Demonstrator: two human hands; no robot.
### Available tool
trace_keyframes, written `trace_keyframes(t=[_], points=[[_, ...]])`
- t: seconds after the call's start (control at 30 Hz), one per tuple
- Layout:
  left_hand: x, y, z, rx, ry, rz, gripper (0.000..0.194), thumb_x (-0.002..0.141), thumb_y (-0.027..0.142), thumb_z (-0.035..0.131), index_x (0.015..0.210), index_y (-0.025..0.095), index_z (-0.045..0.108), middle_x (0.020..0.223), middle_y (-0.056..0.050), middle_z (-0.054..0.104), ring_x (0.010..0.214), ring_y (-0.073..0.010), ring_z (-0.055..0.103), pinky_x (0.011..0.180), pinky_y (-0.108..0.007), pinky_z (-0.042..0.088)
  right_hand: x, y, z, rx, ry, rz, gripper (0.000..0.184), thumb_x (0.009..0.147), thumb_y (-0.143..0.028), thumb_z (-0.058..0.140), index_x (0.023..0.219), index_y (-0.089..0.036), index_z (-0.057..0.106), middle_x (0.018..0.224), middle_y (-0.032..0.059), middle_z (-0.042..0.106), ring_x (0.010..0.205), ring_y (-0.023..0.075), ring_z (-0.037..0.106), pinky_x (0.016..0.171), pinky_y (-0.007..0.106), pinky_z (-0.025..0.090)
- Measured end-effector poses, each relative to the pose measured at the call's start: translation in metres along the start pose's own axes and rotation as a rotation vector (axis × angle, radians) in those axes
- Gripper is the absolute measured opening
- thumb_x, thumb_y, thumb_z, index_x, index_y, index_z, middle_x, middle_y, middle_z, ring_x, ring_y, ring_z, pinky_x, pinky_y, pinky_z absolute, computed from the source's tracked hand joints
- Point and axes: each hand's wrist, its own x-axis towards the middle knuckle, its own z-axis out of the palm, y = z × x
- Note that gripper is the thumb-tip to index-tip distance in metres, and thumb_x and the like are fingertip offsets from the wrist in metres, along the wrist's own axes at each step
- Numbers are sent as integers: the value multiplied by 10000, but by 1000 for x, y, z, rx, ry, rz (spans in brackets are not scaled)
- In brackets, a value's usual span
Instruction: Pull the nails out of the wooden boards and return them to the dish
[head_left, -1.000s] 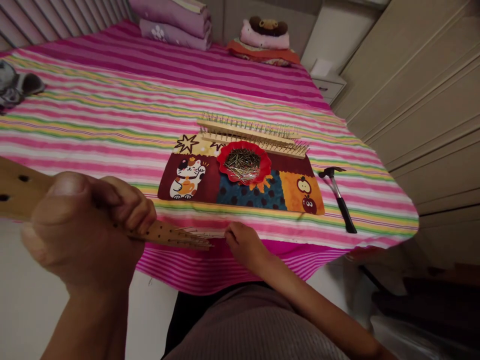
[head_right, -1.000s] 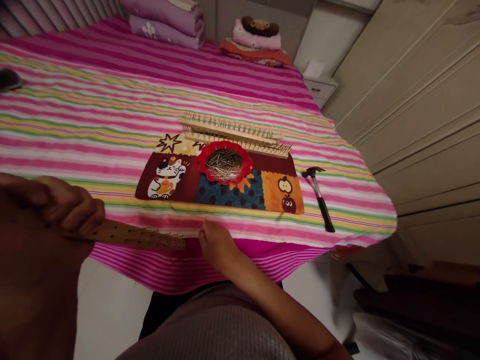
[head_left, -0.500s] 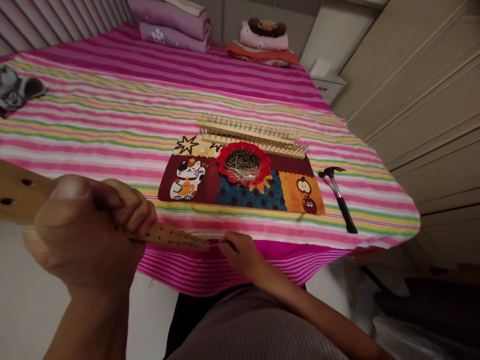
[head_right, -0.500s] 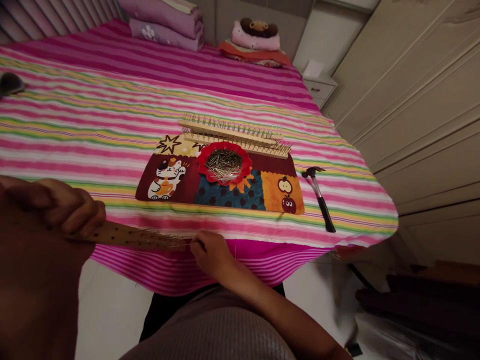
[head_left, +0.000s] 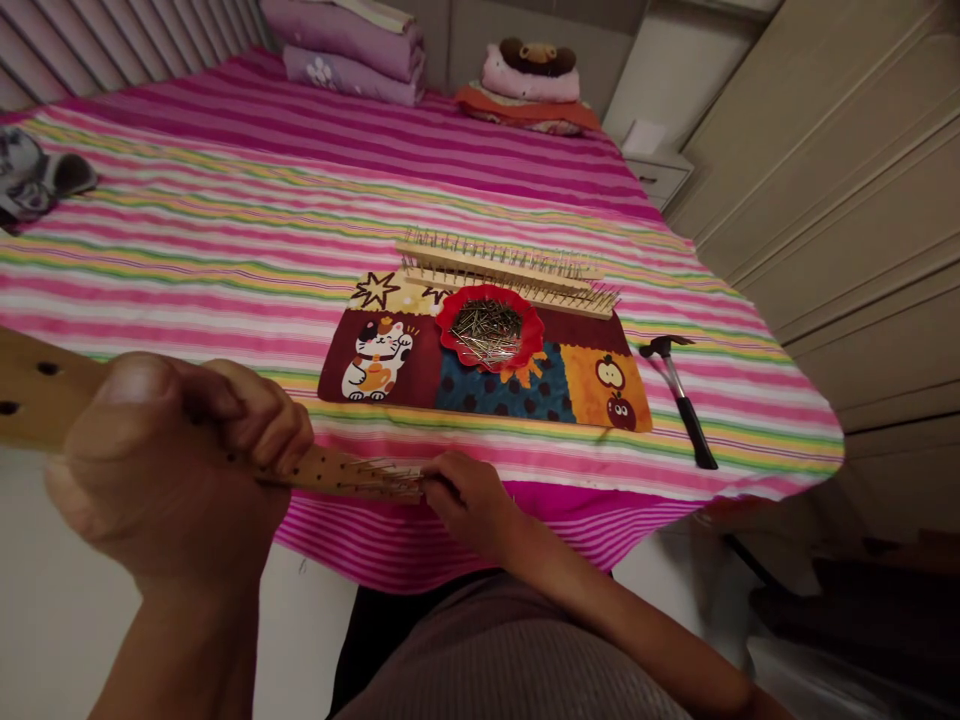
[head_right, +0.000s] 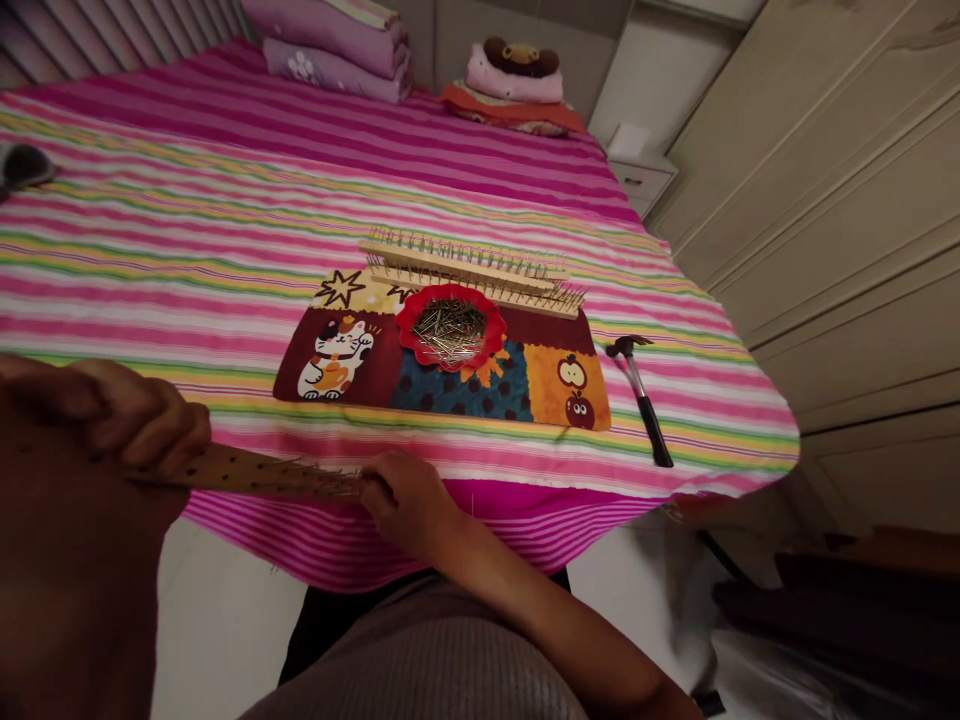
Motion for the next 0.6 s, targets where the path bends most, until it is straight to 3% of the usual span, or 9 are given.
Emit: trace_keyframes(t=[0.23,0.4,0.6], points=[[0,-1,0,0,-30,16,360,831,332,385,498,201,426,385,34,314,317,-96,258,273,-207,242,1,-4,1,65,51,46,127,800,-137,509,713,-179,592,661,-20,579,610,104,508,561,206,341],[1,-1,-2,-26,-19,-9,375,835,329,343,493,202,433,378,36,302,305,-95,246,268,-207,243,-3,10,-2,82,162,98,180,826,-165,469,666,-183,551,613,-30,526,582,102,472,552,208,337],[2,1,2,-9,25,-19,297,745,307,415,468,201,437,372,36,320,300,-94,259,266,-211,240,-7,13,-10,-88,28,156,109,770,-107,523,801,-164,611,745,14,600,665,124,513,608,229,367]])
